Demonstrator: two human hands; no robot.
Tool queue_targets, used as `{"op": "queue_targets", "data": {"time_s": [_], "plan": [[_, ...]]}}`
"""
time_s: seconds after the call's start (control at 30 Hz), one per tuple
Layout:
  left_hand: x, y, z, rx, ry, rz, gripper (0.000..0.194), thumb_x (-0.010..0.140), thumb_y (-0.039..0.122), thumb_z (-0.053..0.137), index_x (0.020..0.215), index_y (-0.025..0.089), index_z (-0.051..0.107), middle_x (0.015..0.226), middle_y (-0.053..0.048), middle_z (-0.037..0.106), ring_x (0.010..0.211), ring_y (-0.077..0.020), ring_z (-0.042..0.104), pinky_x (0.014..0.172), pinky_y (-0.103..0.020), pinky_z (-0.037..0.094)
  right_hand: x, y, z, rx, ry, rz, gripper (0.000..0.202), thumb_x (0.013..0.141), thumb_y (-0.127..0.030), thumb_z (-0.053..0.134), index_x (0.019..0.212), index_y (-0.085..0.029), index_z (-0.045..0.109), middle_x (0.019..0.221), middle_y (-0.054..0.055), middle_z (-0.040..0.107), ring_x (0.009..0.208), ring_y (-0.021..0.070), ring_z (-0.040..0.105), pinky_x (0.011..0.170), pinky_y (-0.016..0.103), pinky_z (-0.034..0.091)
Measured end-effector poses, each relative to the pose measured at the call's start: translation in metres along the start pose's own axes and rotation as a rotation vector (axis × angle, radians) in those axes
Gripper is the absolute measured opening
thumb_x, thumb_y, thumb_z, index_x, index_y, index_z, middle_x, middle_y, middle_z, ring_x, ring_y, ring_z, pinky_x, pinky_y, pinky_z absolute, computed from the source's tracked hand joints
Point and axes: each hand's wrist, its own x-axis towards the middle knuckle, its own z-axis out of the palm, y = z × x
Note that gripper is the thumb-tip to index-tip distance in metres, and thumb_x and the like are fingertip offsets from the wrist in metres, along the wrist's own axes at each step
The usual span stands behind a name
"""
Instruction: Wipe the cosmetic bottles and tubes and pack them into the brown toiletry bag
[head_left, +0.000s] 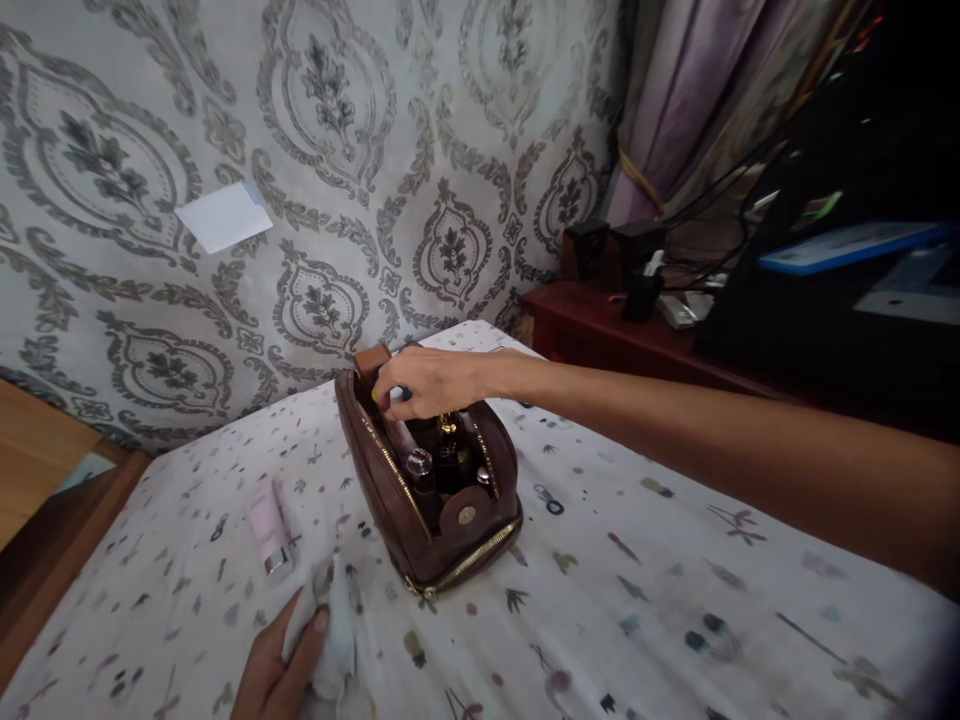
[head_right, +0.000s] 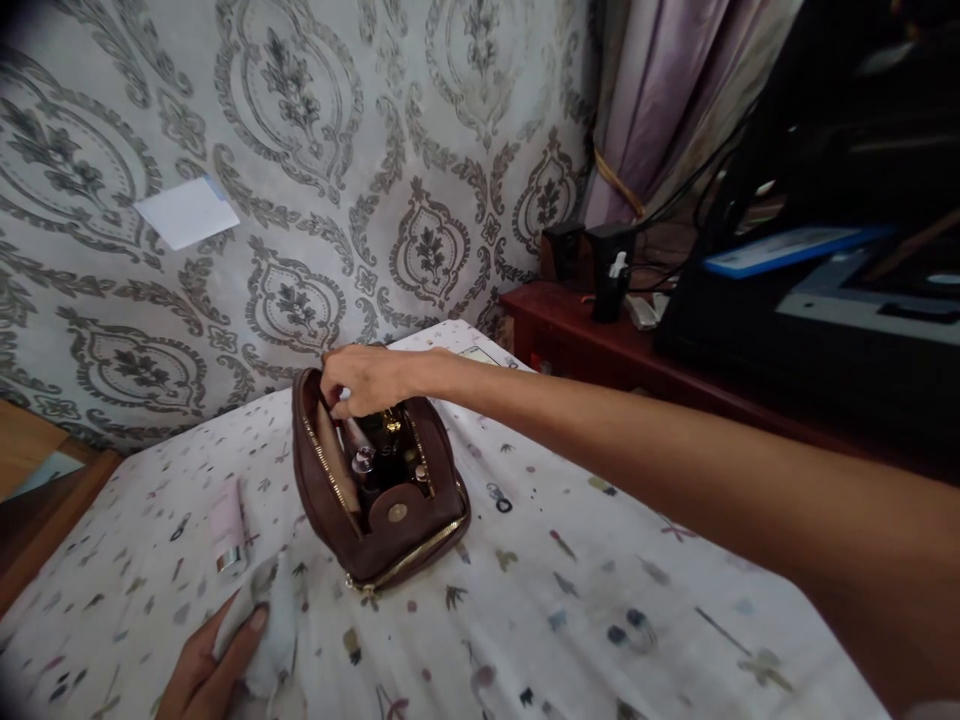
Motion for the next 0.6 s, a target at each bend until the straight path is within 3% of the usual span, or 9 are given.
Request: {"op": "queue_targets", "data": {"time_s": [0.1,0.33,0.5,0.6], "plan": [[-0.001,0.003,0.001,0.017,0.009,-0.06,0.053,0.082,0.058,0.068,0.119,0.019,0.073,0.104,-0.006,0.078,0.106,-0.0303,0.071,0.088,-0.038,0.061,-0.003,0.0,-0.002,0.035,0.03,0.004,0.022,0.086,-0.009,0.064,0.103,-0.011,0.078,0.103,0.008,0.077,0.089,0.0172,0.065,0.081,0.026,0.043],[0.002,0.018,0.003,-0.035,-0.027,-0.055,0.059,0.081,0.059,0.07,0.121,0.017,0.073,0.112,-0.01,0.077,0.114,-0.0313,0.068,0.099,-0.04,0.056,-0.012,-0.004,-0.01,0.061,0.012,0.089,0.025,0.088,-0.011,0.063,0.109,-0.011,0.076,0.105,0.008,0.076,0.086,0.0165,0.064,0.08,0.026,0.043],[0.002,0.025,0.003,-0.024,-0.02,-0.091,0.06,0.082,0.062,0.067,0.122,0.017,0.073,0.108,-0.009,0.079,0.11,-0.0327,0.07,0.091,-0.039,0.059,0.007,-0.014,-0.009,-0.02,-0.155,0.072,0.026,0.085,-0.015,0.067,0.109,-0.009,0.074,0.106,0.011,0.074,0.093,0.0201,0.065,0.075,0.026,0.044],[0.002,0.029,0.003,-0.025,-0.07,-0.095,0.062,0.082,0.063,0.066,0.122,0.016,0.073,0.106,-0.009,0.079,0.105,-0.0318,0.072,0.092,-0.04,0.059,0.024,-0.021,-0.003,-0.117,-0.15,0.134,0.023,0.085,-0.019,0.065,0.104,-0.009,0.074,0.101,0.013,0.074,0.094,0.0232,0.065,0.073,0.028,0.045]]}}
